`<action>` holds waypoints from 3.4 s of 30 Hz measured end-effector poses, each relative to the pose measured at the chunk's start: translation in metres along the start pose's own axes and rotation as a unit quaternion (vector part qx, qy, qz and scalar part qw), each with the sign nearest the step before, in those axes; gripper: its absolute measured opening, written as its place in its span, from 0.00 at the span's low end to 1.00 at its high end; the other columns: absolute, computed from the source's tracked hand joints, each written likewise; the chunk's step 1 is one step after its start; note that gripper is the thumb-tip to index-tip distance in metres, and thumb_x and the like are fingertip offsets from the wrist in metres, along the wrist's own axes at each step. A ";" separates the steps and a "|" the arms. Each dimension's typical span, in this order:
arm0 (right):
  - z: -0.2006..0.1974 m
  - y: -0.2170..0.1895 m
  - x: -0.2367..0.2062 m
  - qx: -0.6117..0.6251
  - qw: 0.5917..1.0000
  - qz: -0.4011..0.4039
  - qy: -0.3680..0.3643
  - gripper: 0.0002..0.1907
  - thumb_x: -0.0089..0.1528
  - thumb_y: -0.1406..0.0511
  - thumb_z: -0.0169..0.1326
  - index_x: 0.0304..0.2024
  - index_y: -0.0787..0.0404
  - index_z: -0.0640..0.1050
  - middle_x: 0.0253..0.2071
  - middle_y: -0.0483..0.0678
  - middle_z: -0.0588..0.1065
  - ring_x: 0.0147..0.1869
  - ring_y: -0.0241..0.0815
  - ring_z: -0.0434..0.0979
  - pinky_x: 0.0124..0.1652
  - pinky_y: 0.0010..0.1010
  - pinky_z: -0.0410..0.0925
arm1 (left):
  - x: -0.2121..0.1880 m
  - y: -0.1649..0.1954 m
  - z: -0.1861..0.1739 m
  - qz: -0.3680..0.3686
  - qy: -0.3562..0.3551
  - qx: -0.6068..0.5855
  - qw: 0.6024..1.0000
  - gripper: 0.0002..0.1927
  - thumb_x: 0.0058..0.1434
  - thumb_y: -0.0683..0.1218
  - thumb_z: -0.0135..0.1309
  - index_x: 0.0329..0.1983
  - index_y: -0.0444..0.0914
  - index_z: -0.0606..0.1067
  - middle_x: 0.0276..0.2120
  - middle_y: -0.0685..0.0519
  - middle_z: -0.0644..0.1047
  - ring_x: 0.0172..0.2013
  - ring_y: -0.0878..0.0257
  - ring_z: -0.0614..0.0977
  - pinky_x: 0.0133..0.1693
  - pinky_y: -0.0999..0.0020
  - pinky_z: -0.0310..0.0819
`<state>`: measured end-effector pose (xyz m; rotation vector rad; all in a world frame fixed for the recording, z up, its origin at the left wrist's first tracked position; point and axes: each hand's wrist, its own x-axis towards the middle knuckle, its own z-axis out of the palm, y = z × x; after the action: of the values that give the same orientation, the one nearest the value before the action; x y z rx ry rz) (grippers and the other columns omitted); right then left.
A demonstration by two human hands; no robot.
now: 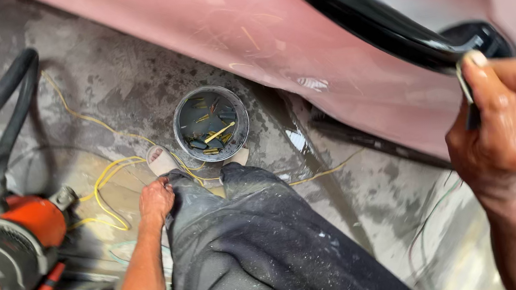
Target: The person sands the black door handle of a pink car using a sanding block. They repeatedly rub the sanding block over the handle surface, occasionally dipping it into a bucket of water to keep it wet. The person uses their left hand to stabilize the handle while sanding with the right hand.
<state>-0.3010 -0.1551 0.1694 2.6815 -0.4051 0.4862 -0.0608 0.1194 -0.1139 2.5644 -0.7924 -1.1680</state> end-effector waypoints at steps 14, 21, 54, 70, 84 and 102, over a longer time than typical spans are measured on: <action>0.011 -0.022 0.061 -0.034 0.992 -0.118 0.009 0.19 0.67 0.82 0.57 0.61 0.71 0.80 0.47 0.53 0.75 0.49 0.50 0.73 0.49 0.35 0.66 | -0.002 -0.029 0.005 -0.055 -0.008 -0.047 0.997 0.17 0.63 0.49 0.52 0.54 0.46 0.81 0.48 0.39 0.81 0.51 0.41 0.81 0.55 0.49 0.74; 0.017 -0.031 0.110 -0.074 0.982 -0.173 -0.019 0.21 0.68 0.81 0.51 0.63 0.70 0.75 0.49 0.52 0.72 0.50 0.48 0.71 0.51 0.34 0.65 | 0.004 -0.021 -0.011 -0.066 0.014 -0.120 0.990 0.17 0.66 0.49 0.51 0.56 0.46 0.80 0.47 0.37 0.80 0.50 0.38 0.81 0.53 0.47 0.74; 0.026 -0.085 0.165 -0.099 0.987 -0.071 -0.104 0.15 0.61 0.80 0.55 0.49 0.64 0.77 0.43 0.53 0.69 0.49 0.49 0.71 0.48 0.34 0.68 | 0.032 -0.060 -0.078 0.211 0.139 -0.217 0.943 0.17 0.62 0.45 0.53 0.52 0.36 0.80 0.51 0.40 0.80 0.52 0.43 0.80 0.56 0.53 0.73; 0.014 -0.091 -0.078 0.281 0.841 0.456 0.068 0.06 0.70 0.76 0.61 0.50 0.65 0.82 0.45 0.48 0.78 0.47 0.35 0.76 0.52 0.23 0.70 | 0.000 0.202 -0.158 0.563 0.383 0.045 0.731 0.33 0.68 0.32 0.45 0.78 0.38 0.62 0.76 0.46 0.60 0.76 0.49 0.60 0.75 0.51 0.57; 0.019 -0.065 -0.148 0.453 0.681 0.546 0.181 0.07 0.70 0.75 0.61 0.51 0.70 0.81 0.44 0.46 0.79 0.49 0.31 0.76 0.54 0.21 0.70 | -0.066 0.282 -0.084 0.598 0.381 0.153 0.688 0.25 0.77 0.41 0.43 0.76 0.31 0.64 0.74 0.39 0.63 0.76 0.46 0.60 0.76 0.49 0.46; 0.038 -0.080 -0.010 0.443 0.450 0.609 0.481 0.07 0.69 0.78 0.59 0.48 0.69 0.77 0.40 0.49 0.77 0.40 0.35 0.77 0.43 0.24 0.72 | 0.013 0.247 -0.179 0.813 0.262 0.148 0.499 0.21 0.73 0.44 0.50 0.68 0.36 0.76 0.71 0.46 0.69 0.73 0.50 0.65 0.75 0.51 0.44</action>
<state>-0.2720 -0.0985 0.1071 1.4459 -2.0078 3.0219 -0.0141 -0.0986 0.0954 0.8817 -2.2976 0.4130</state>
